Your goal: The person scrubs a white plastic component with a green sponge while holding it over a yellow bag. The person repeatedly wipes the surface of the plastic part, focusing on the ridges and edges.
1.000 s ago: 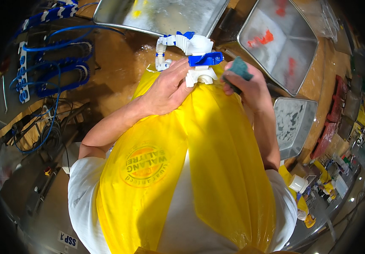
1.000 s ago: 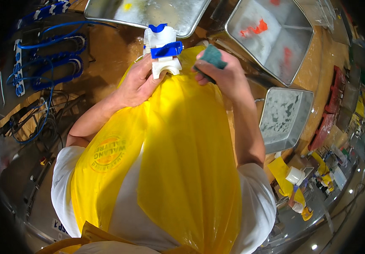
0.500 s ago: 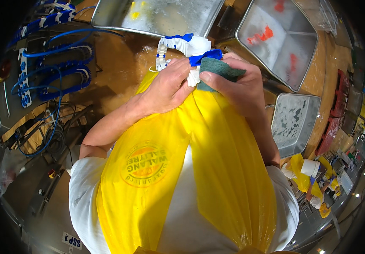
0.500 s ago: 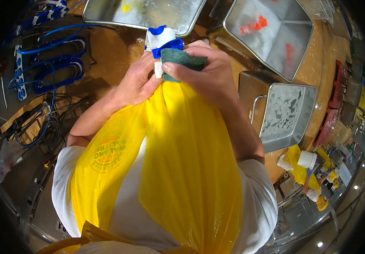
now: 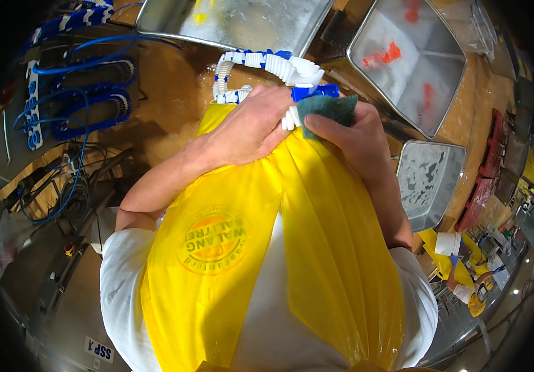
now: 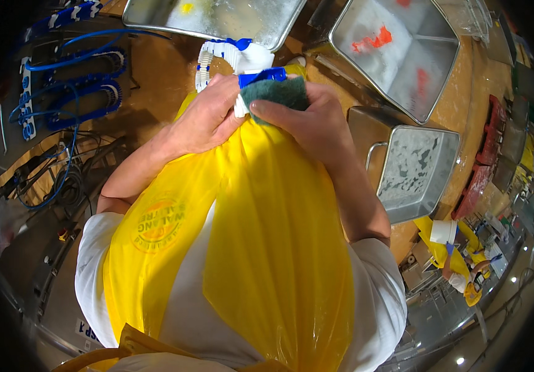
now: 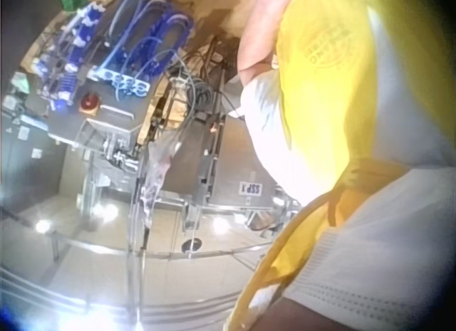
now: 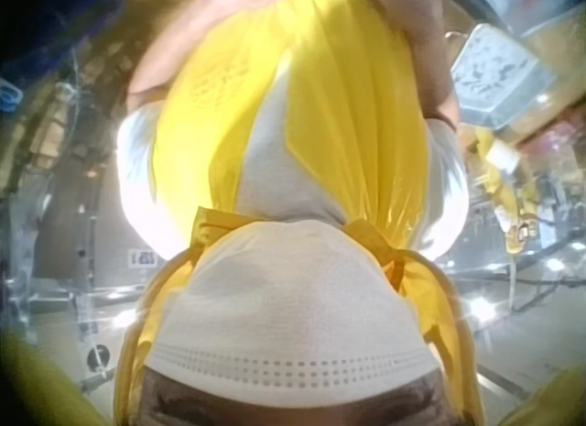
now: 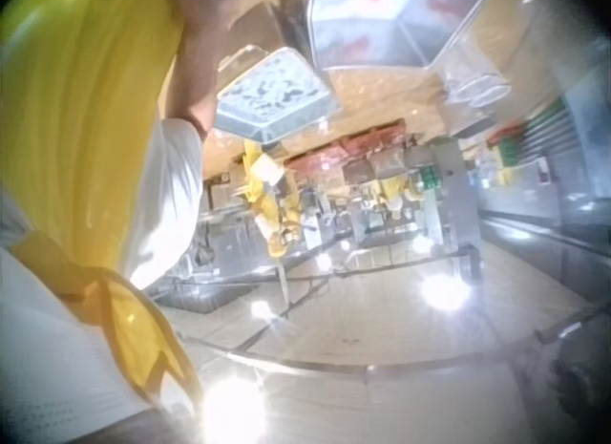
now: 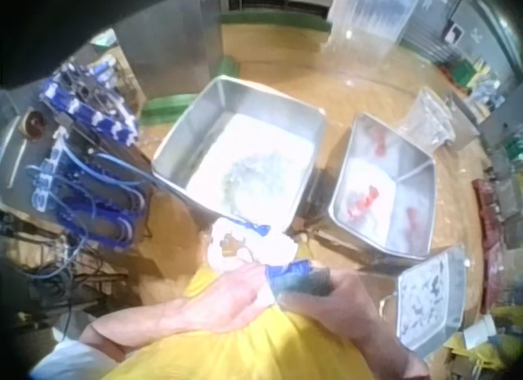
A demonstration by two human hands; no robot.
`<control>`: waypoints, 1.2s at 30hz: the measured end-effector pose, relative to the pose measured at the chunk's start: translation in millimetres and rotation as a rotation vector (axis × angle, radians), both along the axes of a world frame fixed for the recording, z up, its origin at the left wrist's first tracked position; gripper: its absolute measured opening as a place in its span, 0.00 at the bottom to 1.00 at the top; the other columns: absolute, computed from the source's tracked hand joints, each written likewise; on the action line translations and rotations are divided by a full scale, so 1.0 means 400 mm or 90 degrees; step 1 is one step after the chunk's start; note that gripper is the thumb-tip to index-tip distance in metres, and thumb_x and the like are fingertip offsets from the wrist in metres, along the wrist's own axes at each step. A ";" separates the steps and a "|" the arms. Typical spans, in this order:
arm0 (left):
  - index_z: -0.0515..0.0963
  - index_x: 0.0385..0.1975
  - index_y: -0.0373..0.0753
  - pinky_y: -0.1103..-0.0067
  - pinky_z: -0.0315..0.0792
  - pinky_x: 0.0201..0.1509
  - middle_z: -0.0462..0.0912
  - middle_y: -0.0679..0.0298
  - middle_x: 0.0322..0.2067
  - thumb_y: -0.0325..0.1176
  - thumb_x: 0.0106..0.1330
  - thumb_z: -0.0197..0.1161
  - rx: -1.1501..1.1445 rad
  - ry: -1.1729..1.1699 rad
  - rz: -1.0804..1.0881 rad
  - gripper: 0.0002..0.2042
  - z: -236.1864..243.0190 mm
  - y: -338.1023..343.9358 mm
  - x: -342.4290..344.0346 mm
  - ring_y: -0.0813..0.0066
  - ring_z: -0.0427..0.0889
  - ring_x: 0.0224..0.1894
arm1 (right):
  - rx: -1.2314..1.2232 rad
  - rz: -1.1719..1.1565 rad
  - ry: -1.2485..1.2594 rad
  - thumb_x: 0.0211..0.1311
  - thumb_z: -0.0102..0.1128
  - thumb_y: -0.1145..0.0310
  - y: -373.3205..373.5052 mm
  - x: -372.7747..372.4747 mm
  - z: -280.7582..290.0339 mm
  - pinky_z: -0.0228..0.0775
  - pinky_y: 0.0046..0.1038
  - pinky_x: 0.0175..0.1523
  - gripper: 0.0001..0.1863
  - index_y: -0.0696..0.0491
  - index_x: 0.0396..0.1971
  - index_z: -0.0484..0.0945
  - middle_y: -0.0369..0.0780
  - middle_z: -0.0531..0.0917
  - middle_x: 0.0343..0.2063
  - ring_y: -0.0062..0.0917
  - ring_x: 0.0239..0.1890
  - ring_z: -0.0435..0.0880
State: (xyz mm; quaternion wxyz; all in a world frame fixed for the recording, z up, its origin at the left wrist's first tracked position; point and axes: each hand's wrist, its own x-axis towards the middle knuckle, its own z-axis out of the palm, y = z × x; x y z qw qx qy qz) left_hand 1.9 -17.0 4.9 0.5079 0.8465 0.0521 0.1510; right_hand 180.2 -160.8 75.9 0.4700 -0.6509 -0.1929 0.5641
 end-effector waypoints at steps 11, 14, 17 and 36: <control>0.73 0.61 0.39 0.59 0.66 0.55 0.79 0.55 0.48 0.26 0.67 0.62 0.067 0.042 -0.066 0.21 0.009 0.009 0.006 0.51 0.78 0.54 | -0.007 0.016 -0.068 0.56 0.85 0.61 0.024 -0.019 -0.039 0.75 0.20 0.40 0.24 0.55 0.47 0.83 0.30 0.84 0.31 0.14 0.33 0.81; 0.74 0.61 0.41 0.62 0.65 0.54 0.79 0.56 0.48 0.26 0.67 0.62 0.026 -0.027 -0.030 0.21 -0.019 0.010 0.013 0.53 0.78 0.53 | -0.053 0.063 0.003 0.55 0.86 0.58 0.063 -0.003 -0.038 0.73 0.20 0.34 0.26 0.54 0.47 0.81 0.31 0.83 0.30 0.14 0.29 0.80; 0.75 0.61 0.43 0.64 0.64 0.52 0.80 0.57 0.49 0.27 0.70 0.57 -0.049 -0.015 -0.010 0.19 -0.034 0.000 0.006 0.54 0.78 0.52 | -0.015 0.103 0.022 0.54 0.85 0.56 0.058 0.003 -0.056 0.71 0.20 0.31 0.27 0.54 0.47 0.81 0.32 0.83 0.30 0.14 0.26 0.79; 0.74 0.67 0.42 0.64 0.68 0.59 0.85 0.55 0.50 0.25 0.68 0.58 -0.217 0.007 0.085 0.25 -0.041 0.017 -0.024 0.52 0.78 0.48 | 0.095 -0.125 0.216 0.71 0.71 0.69 -0.059 0.087 -0.106 0.77 0.24 0.34 0.15 0.58 0.53 0.81 0.38 0.88 0.40 0.21 0.33 0.85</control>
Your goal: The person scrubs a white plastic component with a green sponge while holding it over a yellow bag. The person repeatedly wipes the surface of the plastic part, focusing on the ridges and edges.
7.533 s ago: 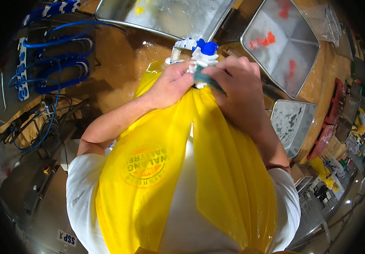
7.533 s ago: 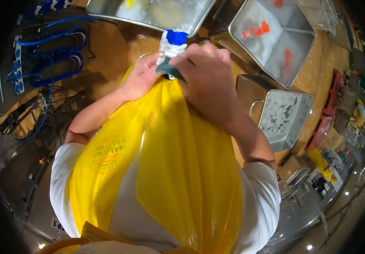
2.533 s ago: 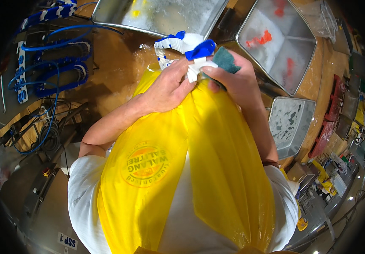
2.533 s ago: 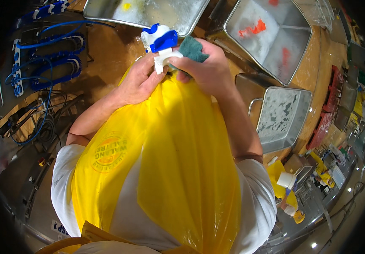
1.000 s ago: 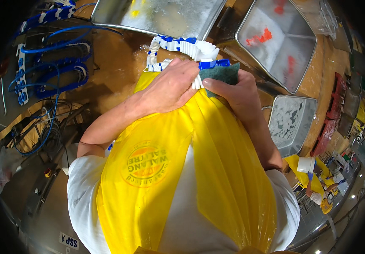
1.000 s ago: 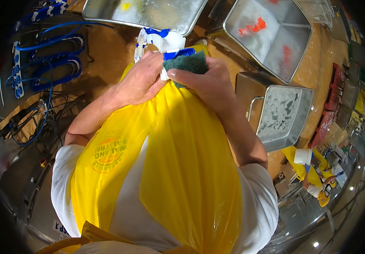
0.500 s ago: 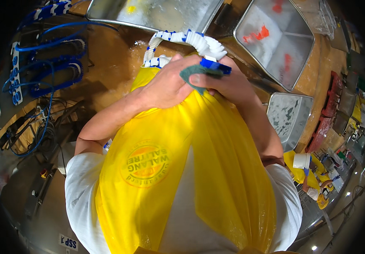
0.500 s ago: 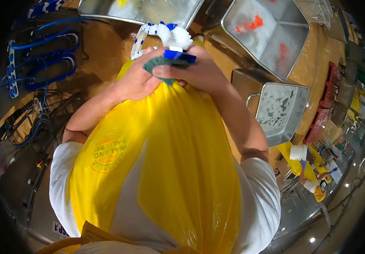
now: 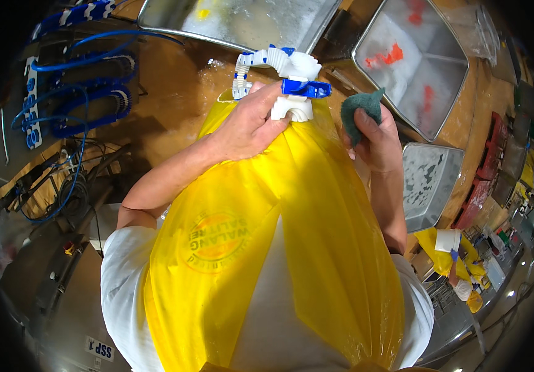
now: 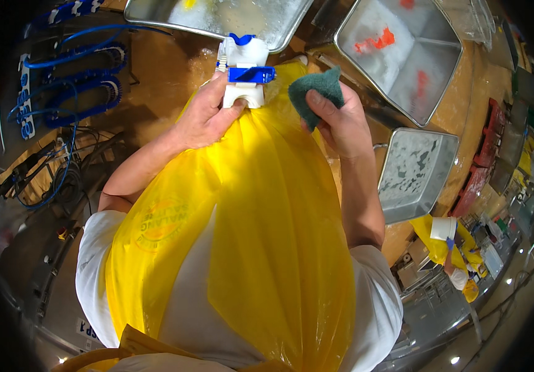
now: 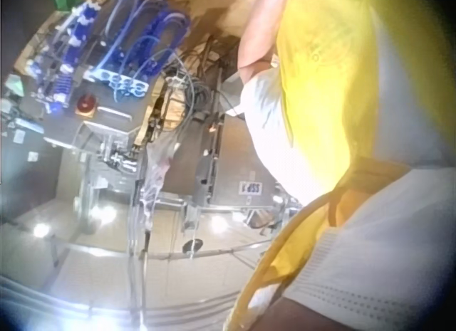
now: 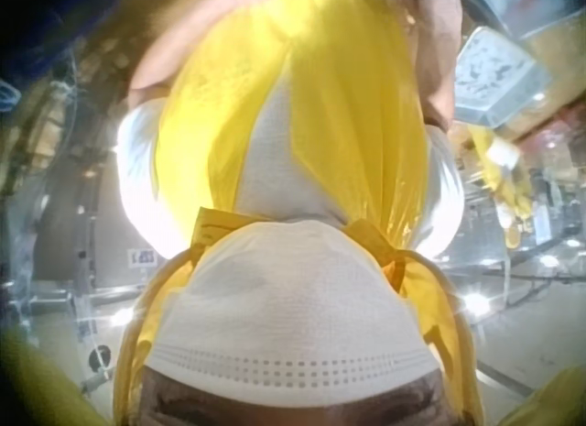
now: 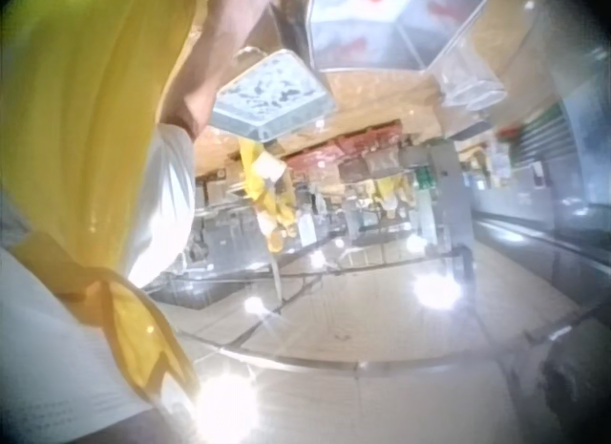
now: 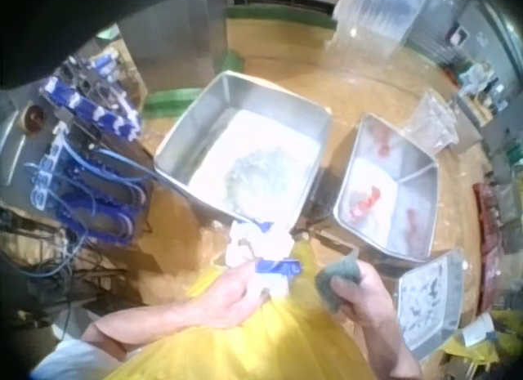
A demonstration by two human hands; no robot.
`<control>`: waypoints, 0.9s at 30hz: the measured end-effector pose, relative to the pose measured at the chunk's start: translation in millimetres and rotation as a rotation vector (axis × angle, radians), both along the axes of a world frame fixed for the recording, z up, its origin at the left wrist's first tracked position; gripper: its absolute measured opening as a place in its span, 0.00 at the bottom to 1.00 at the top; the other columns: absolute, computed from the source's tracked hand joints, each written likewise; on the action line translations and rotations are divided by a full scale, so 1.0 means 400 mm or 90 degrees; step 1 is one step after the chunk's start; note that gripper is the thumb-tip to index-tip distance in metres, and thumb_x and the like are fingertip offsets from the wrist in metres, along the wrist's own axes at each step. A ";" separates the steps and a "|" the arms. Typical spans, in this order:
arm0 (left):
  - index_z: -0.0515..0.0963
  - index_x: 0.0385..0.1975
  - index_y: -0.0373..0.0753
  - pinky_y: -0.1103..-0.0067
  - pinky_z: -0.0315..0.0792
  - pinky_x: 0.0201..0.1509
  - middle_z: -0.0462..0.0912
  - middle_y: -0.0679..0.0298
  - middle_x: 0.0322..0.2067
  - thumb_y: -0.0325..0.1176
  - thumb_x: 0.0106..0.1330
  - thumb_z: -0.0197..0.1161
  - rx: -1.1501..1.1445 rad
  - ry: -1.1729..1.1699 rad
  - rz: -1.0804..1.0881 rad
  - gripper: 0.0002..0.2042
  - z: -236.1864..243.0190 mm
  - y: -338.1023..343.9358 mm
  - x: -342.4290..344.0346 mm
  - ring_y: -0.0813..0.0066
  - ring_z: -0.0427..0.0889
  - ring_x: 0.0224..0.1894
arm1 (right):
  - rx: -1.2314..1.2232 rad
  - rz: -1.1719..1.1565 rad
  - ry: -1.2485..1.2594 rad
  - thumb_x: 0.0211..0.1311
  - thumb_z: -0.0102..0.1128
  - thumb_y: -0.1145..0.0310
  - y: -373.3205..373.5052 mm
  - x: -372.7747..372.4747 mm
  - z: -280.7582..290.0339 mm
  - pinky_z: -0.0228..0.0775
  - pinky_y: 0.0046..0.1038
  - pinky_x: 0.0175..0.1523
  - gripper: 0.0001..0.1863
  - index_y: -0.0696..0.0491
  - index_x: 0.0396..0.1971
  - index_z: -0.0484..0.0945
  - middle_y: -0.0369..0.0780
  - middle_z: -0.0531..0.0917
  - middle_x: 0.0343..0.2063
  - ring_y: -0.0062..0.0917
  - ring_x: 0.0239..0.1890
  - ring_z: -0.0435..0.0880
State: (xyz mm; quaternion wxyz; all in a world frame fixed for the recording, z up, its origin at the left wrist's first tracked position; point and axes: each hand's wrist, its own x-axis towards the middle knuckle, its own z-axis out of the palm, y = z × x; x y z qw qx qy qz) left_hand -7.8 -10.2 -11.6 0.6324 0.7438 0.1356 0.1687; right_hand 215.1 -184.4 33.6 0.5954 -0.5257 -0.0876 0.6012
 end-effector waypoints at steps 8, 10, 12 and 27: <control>0.75 0.64 0.40 0.64 0.69 0.57 0.84 0.54 0.48 0.26 0.67 0.59 0.085 -0.044 -0.031 0.23 0.005 0.015 0.015 0.50 0.78 0.46 | -0.095 0.139 -0.229 0.68 0.74 0.64 0.087 -0.088 0.046 0.74 0.22 0.35 0.15 0.59 0.47 0.87 0.35 0.88 0.31 0.17 0.29 0.84; 0.75 0.64 0.39 0.64 0.70 0.56 0.83 0.53 0.47 0.27 0.67 0.59 0.078 -0.037 -0.025 0.23 -0.006 0.013 0.012 0.49 0.78 0.46 | -0.118 0.144 -0.204 0.67 0.74 0.65 0.113 -0.092 0.065 0.73 0.22 0.35 0.13 0.59 0.44 0.86 0.34 0.87 0.30 0.16 0.28 0.83; 0.74 0.63 0.38 0.64 0.70 0.55 0.82 0.51 0.45 0.27 0.66 0.59 0.034 0.000 0.005 0.23 -0.017 0.004 0.005 0.47 0.77 0.45 | -0.095 0.147 -0.143 0.67 0.74 0.65 0.130 -0.086 0.058 0.74 0.22 0.34 0.12 0.59 0.41 0.86 0.35 0.86 0.29 0.17 0.28 0.83; 0.73 0.65 0.35 0.66 0.72 0.65 0.80 0.52 0.56 0.25 0.71 0.57 -0.022 -0.011 0.023 0.22 0.014 0.032 0.018 0.55 0.80 0.58 | -0.047 0.151 -0.091 0.68 0.72 0.68 0.124 -0.066 0.028 0.72 0.19 0.33 0.11 0.59 0.41 0.82 0.38 0.86 0.30 0.19 0.27 0.83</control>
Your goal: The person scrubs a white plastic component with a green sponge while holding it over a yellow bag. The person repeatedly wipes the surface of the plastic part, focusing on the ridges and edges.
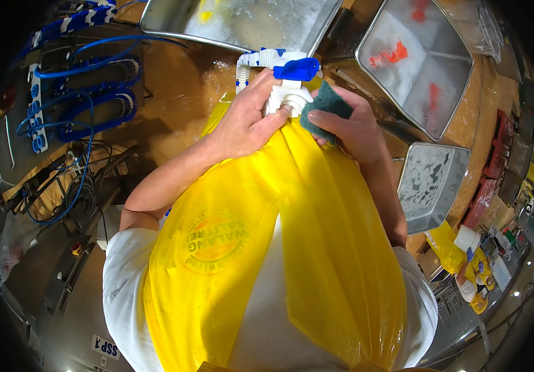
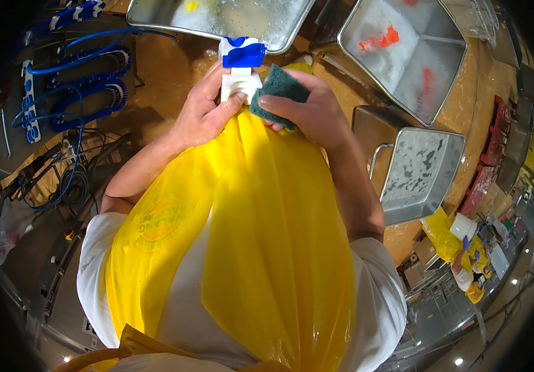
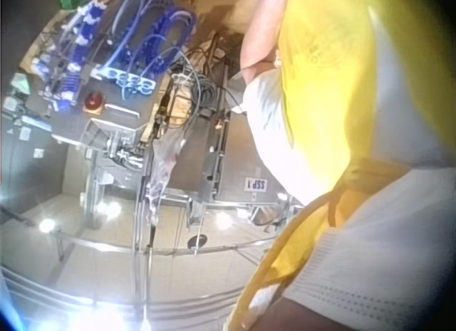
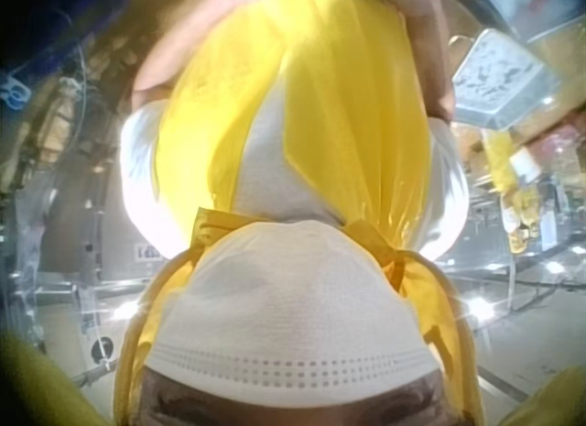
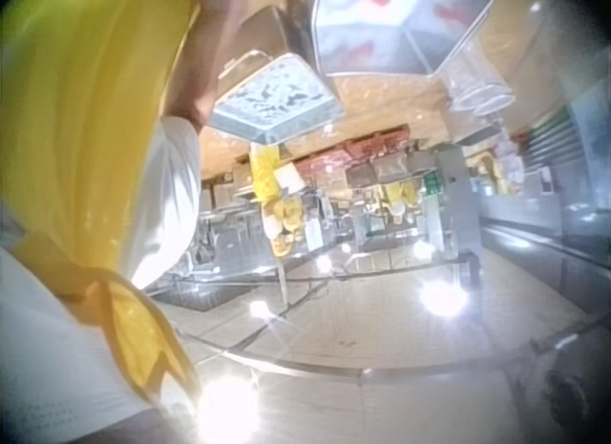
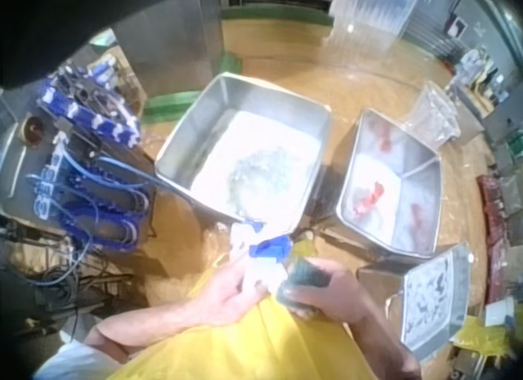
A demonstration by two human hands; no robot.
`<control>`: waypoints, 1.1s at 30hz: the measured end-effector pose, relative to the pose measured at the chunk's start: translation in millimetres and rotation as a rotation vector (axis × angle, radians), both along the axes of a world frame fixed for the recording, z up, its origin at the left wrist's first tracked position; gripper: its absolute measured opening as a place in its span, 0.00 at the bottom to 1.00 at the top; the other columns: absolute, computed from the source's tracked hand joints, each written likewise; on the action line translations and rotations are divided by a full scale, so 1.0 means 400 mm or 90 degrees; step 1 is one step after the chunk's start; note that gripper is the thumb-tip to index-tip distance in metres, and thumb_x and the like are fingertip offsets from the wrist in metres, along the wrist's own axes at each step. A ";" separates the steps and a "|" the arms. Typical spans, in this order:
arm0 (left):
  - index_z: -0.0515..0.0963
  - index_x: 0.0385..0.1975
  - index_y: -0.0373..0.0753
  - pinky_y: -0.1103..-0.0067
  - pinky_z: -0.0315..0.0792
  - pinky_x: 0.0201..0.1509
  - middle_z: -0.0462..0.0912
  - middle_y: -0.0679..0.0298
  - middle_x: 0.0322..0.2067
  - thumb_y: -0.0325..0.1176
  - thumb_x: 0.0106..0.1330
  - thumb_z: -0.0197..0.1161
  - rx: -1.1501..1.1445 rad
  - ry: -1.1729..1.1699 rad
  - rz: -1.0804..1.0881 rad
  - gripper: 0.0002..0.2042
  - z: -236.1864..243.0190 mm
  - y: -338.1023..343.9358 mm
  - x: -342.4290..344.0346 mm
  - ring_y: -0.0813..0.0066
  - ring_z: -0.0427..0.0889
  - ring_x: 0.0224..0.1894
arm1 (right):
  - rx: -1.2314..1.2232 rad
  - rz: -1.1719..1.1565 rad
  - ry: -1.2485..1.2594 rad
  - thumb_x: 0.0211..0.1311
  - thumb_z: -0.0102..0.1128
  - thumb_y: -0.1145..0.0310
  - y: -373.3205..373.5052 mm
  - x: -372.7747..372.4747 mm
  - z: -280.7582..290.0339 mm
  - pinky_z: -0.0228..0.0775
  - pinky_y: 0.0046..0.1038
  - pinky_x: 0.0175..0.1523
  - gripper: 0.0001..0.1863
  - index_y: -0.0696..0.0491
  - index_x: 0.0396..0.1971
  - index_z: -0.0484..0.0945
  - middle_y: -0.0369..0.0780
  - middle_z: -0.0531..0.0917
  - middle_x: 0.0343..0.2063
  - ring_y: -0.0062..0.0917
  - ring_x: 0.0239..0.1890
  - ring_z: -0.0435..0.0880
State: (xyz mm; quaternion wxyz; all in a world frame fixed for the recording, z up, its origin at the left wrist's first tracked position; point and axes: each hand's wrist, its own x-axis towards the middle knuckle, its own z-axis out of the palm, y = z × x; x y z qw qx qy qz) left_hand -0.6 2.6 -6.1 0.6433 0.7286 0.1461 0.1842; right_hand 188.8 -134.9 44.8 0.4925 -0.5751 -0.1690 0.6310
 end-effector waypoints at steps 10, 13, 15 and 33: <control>0.75 0.64 0.35 0.71 0.73 0.64 0.80 0.59 0.55 0.24 0.74 0.60 -0.208 -0.003 0.031 0.19 -0.003 -0.021 0.002 0.69 0.81 0.57 | -0.004 -0.075 0.077 0.70 0.68 0.71 0.021 -0.008 -0.034 0.72 0.20 0.35 0.10 0.60 0.45 0.81 0.39 0.86 0.32 0.18 0.28 0.82; 0.75 0.64 0.35 0.74 0.73 0.63 0.81 0.61 0.53 0.25 0.75 0.61 -0.230 0.000 0.051 0.19 -0.009 -0.020 0.005 0.73 0.81 0.55 | 0.028 -0.017 0.136 0.71 0.67 0.71 -0.005 0.027 -0.052 0.74 0.21 0.37 0.12 0.61 0.48 0.81 0.39 0.87 0.33 0.18 0.30 0.83; 0.76 0.63 0.34 0.74 0.73 0.62 0.81 0.62 0.52 0.26 0.75 0.62 -0.205 0.003 0.054 0.18 -0.014 -0.020 0.000 0.74 0.81 0.54 | 0.037 -0.027 0.154 0.71 0.67 0.71 -0.012 0.036 -0.058 0.75 0.21 0.38 0.13 0.60 0.50 0.81 0.40 0.87 0.34 0.19 0.31 0.84; 0.75 0.63 0.32 0.66 0.69 0.70 0.78 0.50 0.61 0.23 0.68 0.63 0.005 -0.027 0.044 0.22 -0.003 -0.017 0.001 0.52 0.77 0.64 | -0.068 0.001 -0.053 0.63 0.73 0.66 0.025 -0.029 -0.001 0.68 0.22 0.34 0.10 0.57 0.32 0.84 0.33 0.85 0.25 0.15 0.27 0.81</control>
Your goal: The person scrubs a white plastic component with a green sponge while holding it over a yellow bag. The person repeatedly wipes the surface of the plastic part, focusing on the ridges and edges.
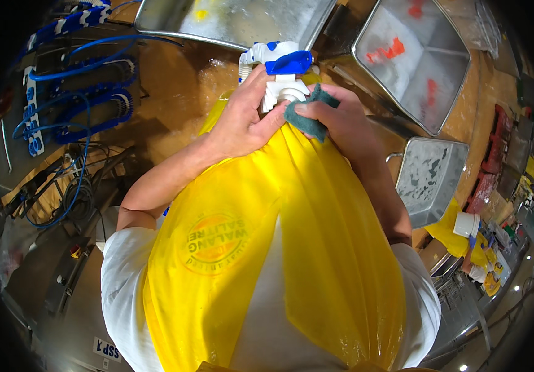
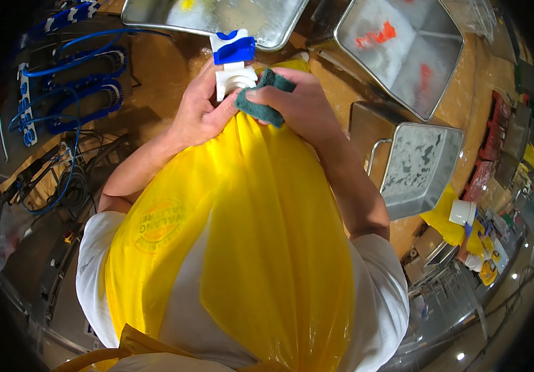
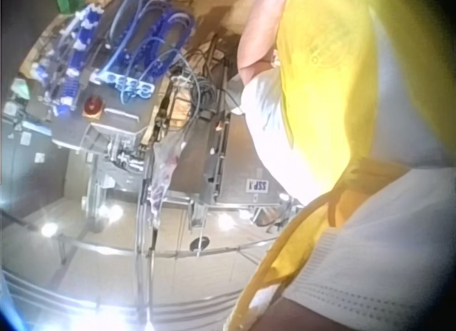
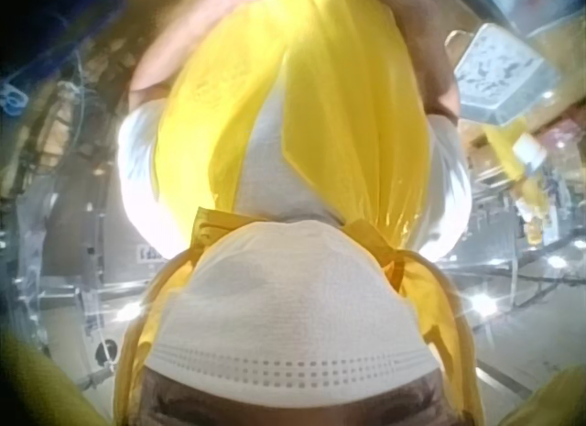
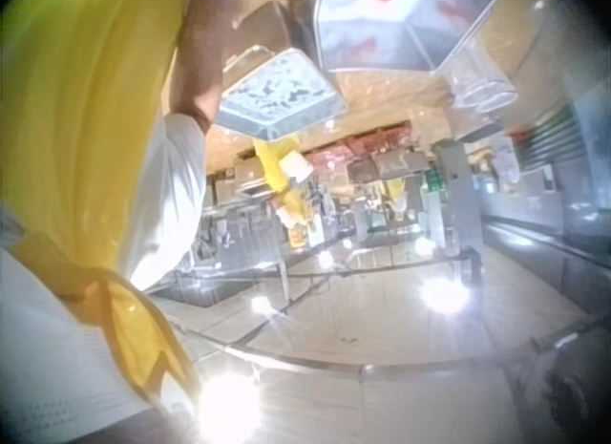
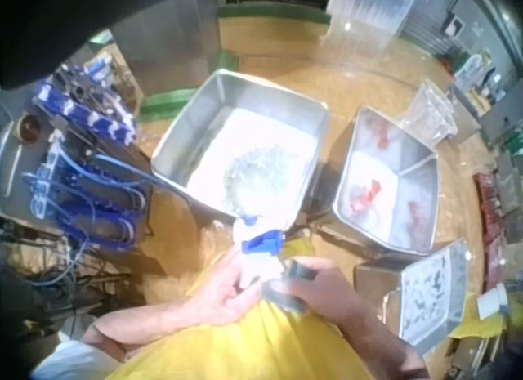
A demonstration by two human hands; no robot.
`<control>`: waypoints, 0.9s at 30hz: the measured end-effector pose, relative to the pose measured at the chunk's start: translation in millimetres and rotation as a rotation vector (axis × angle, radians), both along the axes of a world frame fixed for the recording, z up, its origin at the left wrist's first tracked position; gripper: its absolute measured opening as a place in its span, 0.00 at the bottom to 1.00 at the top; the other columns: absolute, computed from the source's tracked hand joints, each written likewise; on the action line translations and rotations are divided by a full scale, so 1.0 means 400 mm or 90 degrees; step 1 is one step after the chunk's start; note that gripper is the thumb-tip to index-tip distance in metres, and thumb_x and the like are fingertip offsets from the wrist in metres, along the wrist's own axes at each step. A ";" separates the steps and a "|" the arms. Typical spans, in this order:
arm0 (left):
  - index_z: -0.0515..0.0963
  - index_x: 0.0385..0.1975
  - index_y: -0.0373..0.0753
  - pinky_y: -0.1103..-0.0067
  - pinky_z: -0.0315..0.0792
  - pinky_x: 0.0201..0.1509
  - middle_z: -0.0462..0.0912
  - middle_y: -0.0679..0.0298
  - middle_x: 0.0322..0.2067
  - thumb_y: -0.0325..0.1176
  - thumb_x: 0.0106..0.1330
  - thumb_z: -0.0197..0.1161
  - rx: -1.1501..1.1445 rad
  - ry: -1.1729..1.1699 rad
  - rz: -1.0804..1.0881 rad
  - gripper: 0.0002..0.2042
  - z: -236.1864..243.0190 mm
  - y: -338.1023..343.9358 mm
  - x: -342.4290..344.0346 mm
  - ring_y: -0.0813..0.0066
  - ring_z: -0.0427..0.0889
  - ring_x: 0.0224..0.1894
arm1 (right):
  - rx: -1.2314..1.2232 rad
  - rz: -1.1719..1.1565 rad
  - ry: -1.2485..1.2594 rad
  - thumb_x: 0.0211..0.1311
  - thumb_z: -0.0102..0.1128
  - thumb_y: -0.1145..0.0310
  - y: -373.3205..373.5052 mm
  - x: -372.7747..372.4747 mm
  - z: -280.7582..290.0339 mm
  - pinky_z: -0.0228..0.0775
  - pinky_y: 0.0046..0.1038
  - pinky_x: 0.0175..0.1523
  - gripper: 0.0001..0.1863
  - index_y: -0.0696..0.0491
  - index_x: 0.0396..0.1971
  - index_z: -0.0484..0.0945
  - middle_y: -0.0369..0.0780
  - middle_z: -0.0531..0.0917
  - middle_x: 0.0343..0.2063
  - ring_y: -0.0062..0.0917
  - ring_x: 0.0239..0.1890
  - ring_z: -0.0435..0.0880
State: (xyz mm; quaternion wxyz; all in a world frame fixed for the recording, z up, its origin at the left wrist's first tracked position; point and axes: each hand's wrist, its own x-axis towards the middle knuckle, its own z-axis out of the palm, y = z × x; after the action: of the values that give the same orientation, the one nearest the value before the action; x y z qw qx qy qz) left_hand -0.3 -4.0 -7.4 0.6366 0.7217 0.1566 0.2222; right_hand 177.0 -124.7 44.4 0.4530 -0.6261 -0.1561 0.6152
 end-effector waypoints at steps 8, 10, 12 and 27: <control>0.76 0.63 0.32 0.64 0.68 0.71 0.78 0.50 0.60 0.22 0.66 0.62 -0.011 -0.023 -0.004 0.23 -0.022 0.001 -0.004 0.50 0.76 0.64 | 0.030 -0.035 -0.024 0.63 0.72 0.68 0.009 -0.009 -0.017 0.69 0.21 0.31 0.10 0.58 0.32 0.83 0.35 0.85 0.24 0.16 0.25 0.81; 0.77 0.62 0.32 0.65 0.68 0.71 0.78 0.50 0.60 0.22 0.66 0.63 -0.018 -0.013 -0.003 0.22 -0.017 -0.001 -0.002 0.50 0.77 0.64 | 0.007 -0.033 0.037 0.64 0.71 0.69 0.011 0.000 -0.013 0.71 0.21 0.31 0.09 0.59 0.34 0.83 0.37 0.85 0.25 0.17 0.24 0.82; 0.77 0.62 0.32 0.66 0.69 0.70 0.78 0.51 0.59 0.22 0.67 0.63 -0.050 -0.003 0.008 0.22 -0.011 -0.004 -0.002 0.51 0.77 0.62 | -0.002 -0.023 0.026 0.65 0.70 0.70 0.011 0.004 -0.017 0.73 0.21 0.31 0.09 0.60 0.36 0.83 0.38 0.86 0.26 0.18 0.24 0.83; 0.70 0.71 0.32 0.78 0.74 0.64 0.81 0.64 0.58 0.25 0.76 0.65 -0.260 0.047 0.013 0.24 -0.024 0.012 -0.015 0.78 0.80 0.57 | 0.061 -0.155 -0.175 0.69 0.68 0.66 -0.091 0.100 -0.149 0.77 0.22 0.36 0.15 0.55 0.51 0.82 0.37 0.86 0.37 0.20 0.33 0.85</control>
State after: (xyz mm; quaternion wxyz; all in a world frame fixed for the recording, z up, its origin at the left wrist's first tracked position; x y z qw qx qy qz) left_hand -6.2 0.9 -17.1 0.7611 0.5840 0.2286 0.1656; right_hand 216.9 -161.1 -15.2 0.5277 -0.6961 -0.1685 0.4567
